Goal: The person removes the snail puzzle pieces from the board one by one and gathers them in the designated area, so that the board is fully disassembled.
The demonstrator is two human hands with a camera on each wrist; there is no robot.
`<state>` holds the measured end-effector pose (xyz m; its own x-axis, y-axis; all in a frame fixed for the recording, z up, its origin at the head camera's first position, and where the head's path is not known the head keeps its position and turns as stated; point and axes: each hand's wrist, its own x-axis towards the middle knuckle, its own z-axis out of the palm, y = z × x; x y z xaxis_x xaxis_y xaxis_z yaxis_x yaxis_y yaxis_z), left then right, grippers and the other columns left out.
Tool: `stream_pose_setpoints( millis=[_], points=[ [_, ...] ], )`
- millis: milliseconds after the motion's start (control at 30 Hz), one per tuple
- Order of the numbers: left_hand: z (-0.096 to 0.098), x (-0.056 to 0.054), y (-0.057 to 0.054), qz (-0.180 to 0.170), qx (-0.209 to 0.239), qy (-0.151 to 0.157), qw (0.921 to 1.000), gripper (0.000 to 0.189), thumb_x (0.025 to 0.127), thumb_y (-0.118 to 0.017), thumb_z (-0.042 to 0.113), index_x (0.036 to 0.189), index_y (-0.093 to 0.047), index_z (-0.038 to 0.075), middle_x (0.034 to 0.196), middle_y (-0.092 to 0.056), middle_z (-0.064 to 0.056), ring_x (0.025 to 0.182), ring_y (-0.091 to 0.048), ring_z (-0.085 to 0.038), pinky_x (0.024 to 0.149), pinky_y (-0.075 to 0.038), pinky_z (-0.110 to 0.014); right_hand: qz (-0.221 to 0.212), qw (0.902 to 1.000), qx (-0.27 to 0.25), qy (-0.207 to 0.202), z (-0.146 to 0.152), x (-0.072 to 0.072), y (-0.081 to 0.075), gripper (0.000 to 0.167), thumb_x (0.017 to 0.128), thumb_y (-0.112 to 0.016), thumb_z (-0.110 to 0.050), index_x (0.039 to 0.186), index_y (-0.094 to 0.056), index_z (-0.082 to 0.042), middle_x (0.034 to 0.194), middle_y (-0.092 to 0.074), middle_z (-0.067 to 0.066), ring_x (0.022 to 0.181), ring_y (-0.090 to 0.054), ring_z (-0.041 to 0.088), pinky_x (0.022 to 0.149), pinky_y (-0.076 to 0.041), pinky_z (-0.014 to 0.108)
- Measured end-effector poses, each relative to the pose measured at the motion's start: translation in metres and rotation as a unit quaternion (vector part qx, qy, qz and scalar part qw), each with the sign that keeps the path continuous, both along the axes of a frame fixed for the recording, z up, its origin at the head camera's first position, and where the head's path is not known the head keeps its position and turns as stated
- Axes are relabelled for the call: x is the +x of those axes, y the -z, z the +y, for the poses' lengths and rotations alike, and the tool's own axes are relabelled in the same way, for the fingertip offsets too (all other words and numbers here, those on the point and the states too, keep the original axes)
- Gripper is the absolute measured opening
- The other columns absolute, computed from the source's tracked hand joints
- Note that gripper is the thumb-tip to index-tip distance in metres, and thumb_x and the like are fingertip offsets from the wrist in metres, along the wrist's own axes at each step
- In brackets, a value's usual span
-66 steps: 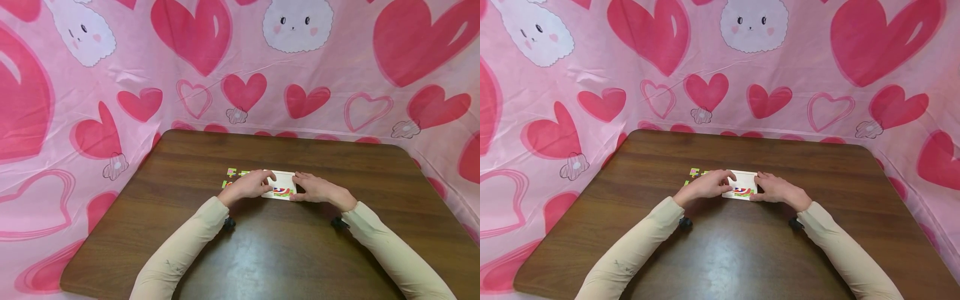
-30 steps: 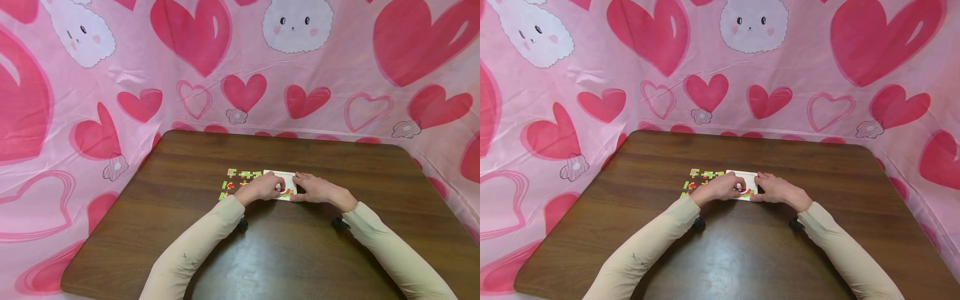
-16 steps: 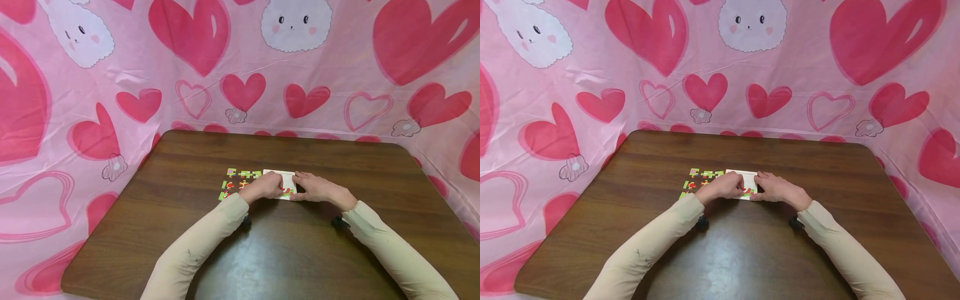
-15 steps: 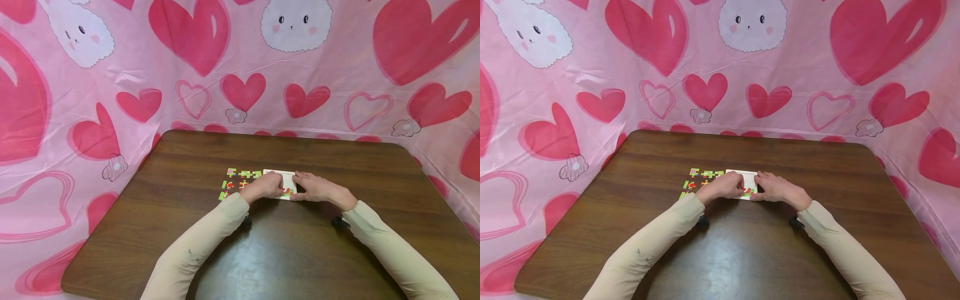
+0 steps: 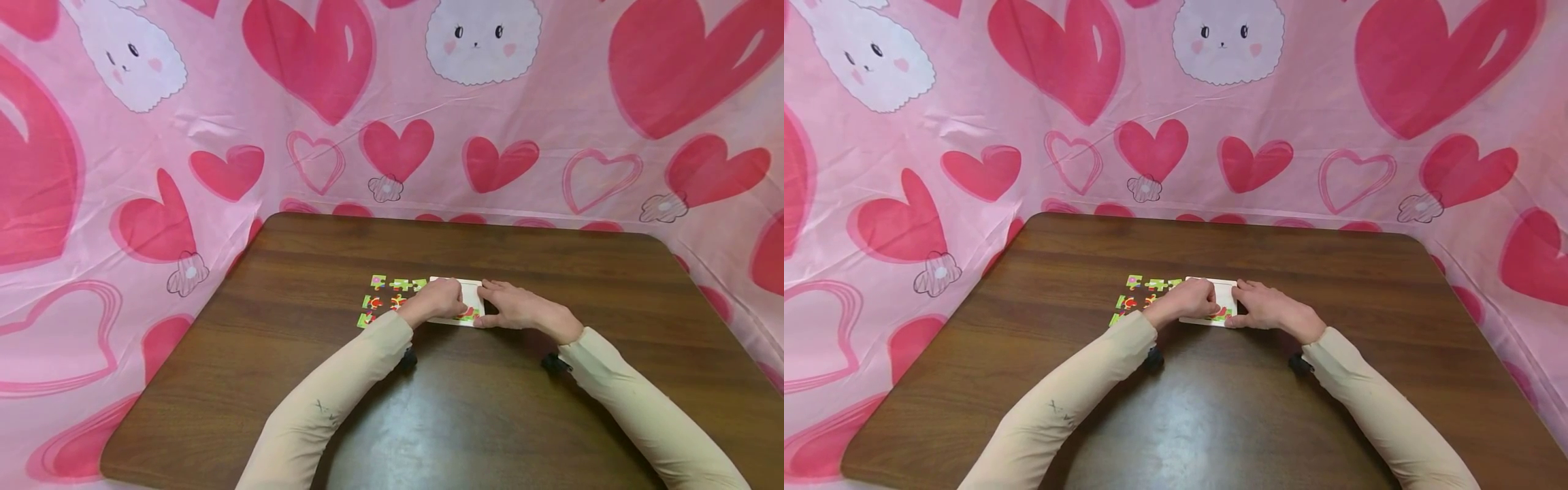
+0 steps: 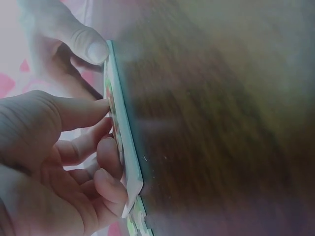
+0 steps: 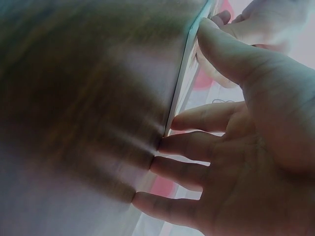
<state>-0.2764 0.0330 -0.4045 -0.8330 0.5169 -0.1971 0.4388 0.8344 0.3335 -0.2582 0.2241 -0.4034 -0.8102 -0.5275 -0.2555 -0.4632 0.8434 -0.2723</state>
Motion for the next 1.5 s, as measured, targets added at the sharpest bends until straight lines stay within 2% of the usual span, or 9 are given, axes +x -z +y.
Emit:
stream_pose_setpoints(
  millis=[300,533,833,1067,1267,1500],
  points=[
    [-0.002,0.001,0.001,0.018,0.016,0.006,0.9997,0.033,0.091,-0.064,0.029,0.060,-0.059,0.017,0.058,-0.051,0.007,0.059,-0.049,-0.011,0.054,-0.037,-0.023,-0.003,1.0000,-0.001,0.004,-0.001,0.000,0.001,0.085,0.088,-0.065,-0.053,0.147,-0.039,0.002,0.156,-0.028,0.029,0.144,-0.026,0.049,0.111,-0.027,0.064],
    [-0.005,0.003,0.001,0.026,0.036,0.013,0.9989,0.020,0.093,-0.064,0.028,0.076,-0.062,0.016,0.070,-0.060,0.007,0.063,-0.054,-0.009,0.058,-0.041,-0.022,-0.007,0.9999,0.001,0.008,0.001,-0.001,0.001,0.090,0.087,-0.065,-0.057,0.149,-0.036,0.001,0.157,-0.025,0.027,0.145,-0.025,0.048,0.109,-0.027,0.067],
    [-0.009,0.005,-0.005,0.034,0.053,0.039,0.9972,0.006,0.090,-0.066,0.018,0.087,-0.067,0.012,0.079,-0.064,0.005,0.071,-0.055,-0.009,0.066,-0.042,-0.021,-0.005,1.0000,0.003,0.007,0.001,-0.001,-0.001,0.089,0.087,-0.065,-0.056,0.149,-0.036,0.001,0.157,-0.026,0.028,0.144,-0.025,0.048,0.111,-0.027,0.065],
    [-0.012,0.011,-0.010,0.041,0.055,0.063,0.9957,0.005,0.088,-0.065,0.014,0.084,-0.068,0.015,0.080,-0.064,0.006,0.072,-0.054,-0.009,0.065,-0.041,-0.020,-0.009,0.9999,0.001,0.012,0.001,-0.001,0.002,0.091,0.086,-0.065,-0.058,0.149,-0.035,0.000,0.157,-0.025,0.027,0.145,-0.024,0.048,0.110,-0.027,0.066],
    [-0.014,0.014,-0.015,0.045,0.059,0.063,0.9953,0.005,0.089,-0.065,0.014,0.084,-0.066,0.016,0.079,-0.062,0.005,0.073,-0.054,-0.009,0.064,-0.040,-0.020,-0.007,0.9999,0.000,0.011,0.002,-0.001,0.002,0.090,0.086,-0.065,-0.058,0.149,-0.036,0.000,0.157,-0.026,0.027,0.145,-0.025,0.048,0.110,-0.027,0.066],
    [-0.017,0.014,-0.015,0.046,0.060,0.074,0.9944,0.007,0.089,-0.062,0.013,0.083,-0.062,0.016,0.075,-0.057,0.007,0.070,-0.052,-0.008,0.061,-0.037,-0.019,-0.002,1.0000,-0.004,0.002,0.001,-0.001,0.001,0.087,0.088,-0.065,-0.053,0.149,-0.035,0.002,0.157,-0.026,0.029,0.144,-0.026,0.049,0.111,-0.028,0.063]
  ],
)
